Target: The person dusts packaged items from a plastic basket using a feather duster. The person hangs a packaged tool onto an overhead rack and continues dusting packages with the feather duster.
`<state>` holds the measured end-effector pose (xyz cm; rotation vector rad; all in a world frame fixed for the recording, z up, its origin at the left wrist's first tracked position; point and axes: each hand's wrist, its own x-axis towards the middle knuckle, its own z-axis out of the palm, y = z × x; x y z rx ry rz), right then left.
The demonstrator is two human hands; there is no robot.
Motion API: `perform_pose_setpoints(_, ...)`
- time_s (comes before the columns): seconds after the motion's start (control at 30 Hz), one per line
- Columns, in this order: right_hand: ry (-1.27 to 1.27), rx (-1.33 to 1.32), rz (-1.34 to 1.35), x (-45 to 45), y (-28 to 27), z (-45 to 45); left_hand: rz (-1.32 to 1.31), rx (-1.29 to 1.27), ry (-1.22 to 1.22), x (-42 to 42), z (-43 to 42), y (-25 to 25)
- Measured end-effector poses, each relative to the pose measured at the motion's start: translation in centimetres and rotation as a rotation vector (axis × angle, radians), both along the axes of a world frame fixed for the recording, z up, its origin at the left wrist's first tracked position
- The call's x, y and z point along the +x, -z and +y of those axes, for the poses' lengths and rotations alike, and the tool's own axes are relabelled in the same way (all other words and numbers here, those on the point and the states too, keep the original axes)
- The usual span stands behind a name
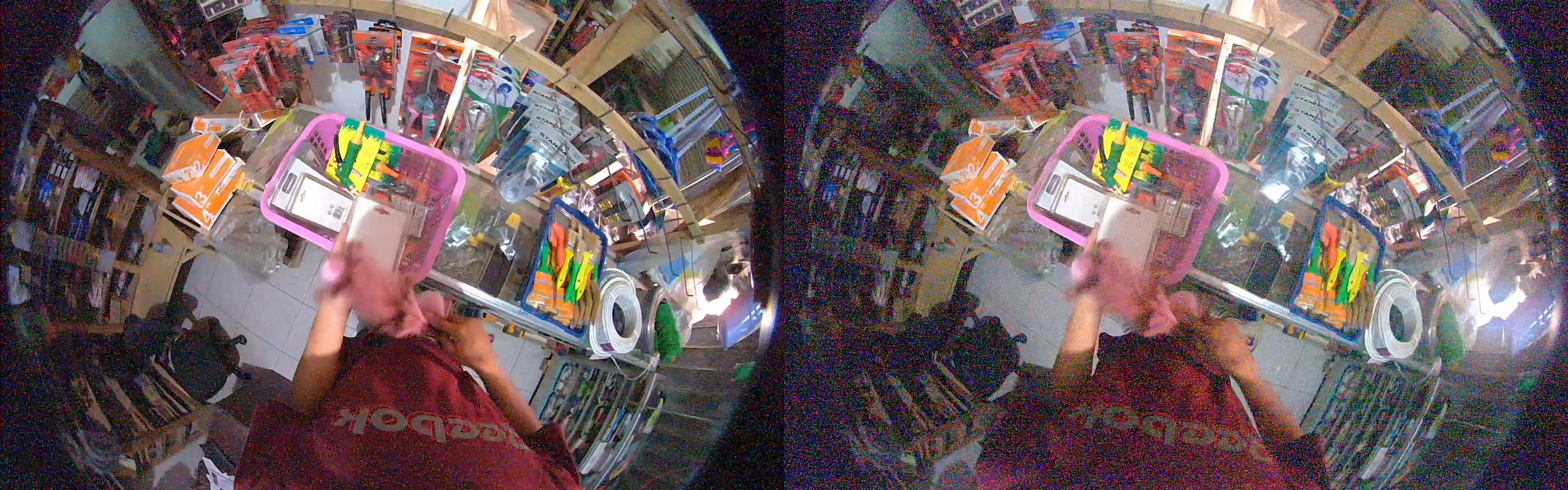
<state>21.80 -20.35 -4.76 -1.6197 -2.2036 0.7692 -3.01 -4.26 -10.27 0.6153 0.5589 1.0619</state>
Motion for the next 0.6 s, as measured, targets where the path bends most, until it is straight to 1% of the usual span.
perform_pose_setpoints(0.07, 0.105, 0.124, 0.019, 1.8, 0.6, 1.3, 0.013, 0.108, -0.095, 1.1, -2.0, -5.9)
perform_pose_setpoints(0.1, 0.152, 0.184, 0.027, 2.4, 0.6, 1.9, -0.131, -0.175, 0.012, 1.3, -1.6, -7.6)
perform_pose_setpoints(0.13, 0.161, 0.18, 0.029, 2.6, 0.3, 2.0, -0.274, -0.455, 0.117, 1.4, -1.3, -8.1)
perform_pose_setpoints(0.17, 0.165, 0.178, 0.034, 2.7, -0.2, 2.2, -0.341, -0.412, 0.218, 0.7, -1.1, -6.7)
perform_pose_setpoints(0.2, 0.169, 0.179, 0.041, 2.5, -0.6, 2.4, -0.211, -0.331, 0.15, 0.9, -1.3, -7.6)
perform_pose_setpoints(0.23, 0.03, 0.225, -0.061, 2.2, -0.6, 2.0, -0.081, -0.249, 0.084, 1.4, -1.6, -9.1)
perform_pose_setpoints(0.3, 0.008, 0.25, -0.045, 2.3, -0.2, 2.0, -0.086, -0.116, 0.082, 1.6, -1.9, -9.6)
perform_pose_setpoints(0.33, -0.006, 0.261, -0.039, 2.5, 0.3, 2.1, -0.224, -0.064, 0.14, 1.5, -1.9, -8.9)
perform_pose_setpoints(0.37, 0.1, 0.08, -0.166, 3.4, 1.3, 2.7, -0.362, -0.012, 0.192, 1.3, -2.1, -8.1)
perform_pose_setpoints(0.4, 0.12, 0.026, -0.156, 3.3, 1.2, 2.6, -0.499, 0.041, 0.239, 1.2, -2.4, -8.2)
perform_pose_setpoints(0.43, 0.14, -0.025, -0.143, 3.1, 1.0, 2.7, -0.063, -0.282, 0.094, 1.0, -2.4, -9.0)
perform_pose_setpoints(0.47, 0.16, -0.069, -0.129, 2.8, 1.0, 3.0, -0.106, -0.271, 0.099, 0.8, -2.2, -9.0)
perform_pose_setpoints(0.5, 0.041, 0.155, 0.069, 2.1, 3.0, 2.2, -0.148, -0.258, 0.108, 0.5, -1.9, -8.9)
perform_pose_setpoints(0.53, -0.122, 0.034, -0.064, 1.3, 2.3, 1.7, -0.191, -0.249, 0.121, 0.3, -1.8, -8.7)
perform_pose_setpoints(0.6, -0.125, 0.525, -0.039, -0.1, 0.8, 3.0, -0.284, -0.235, 0.146, 0.1, -1.5, -7.7)
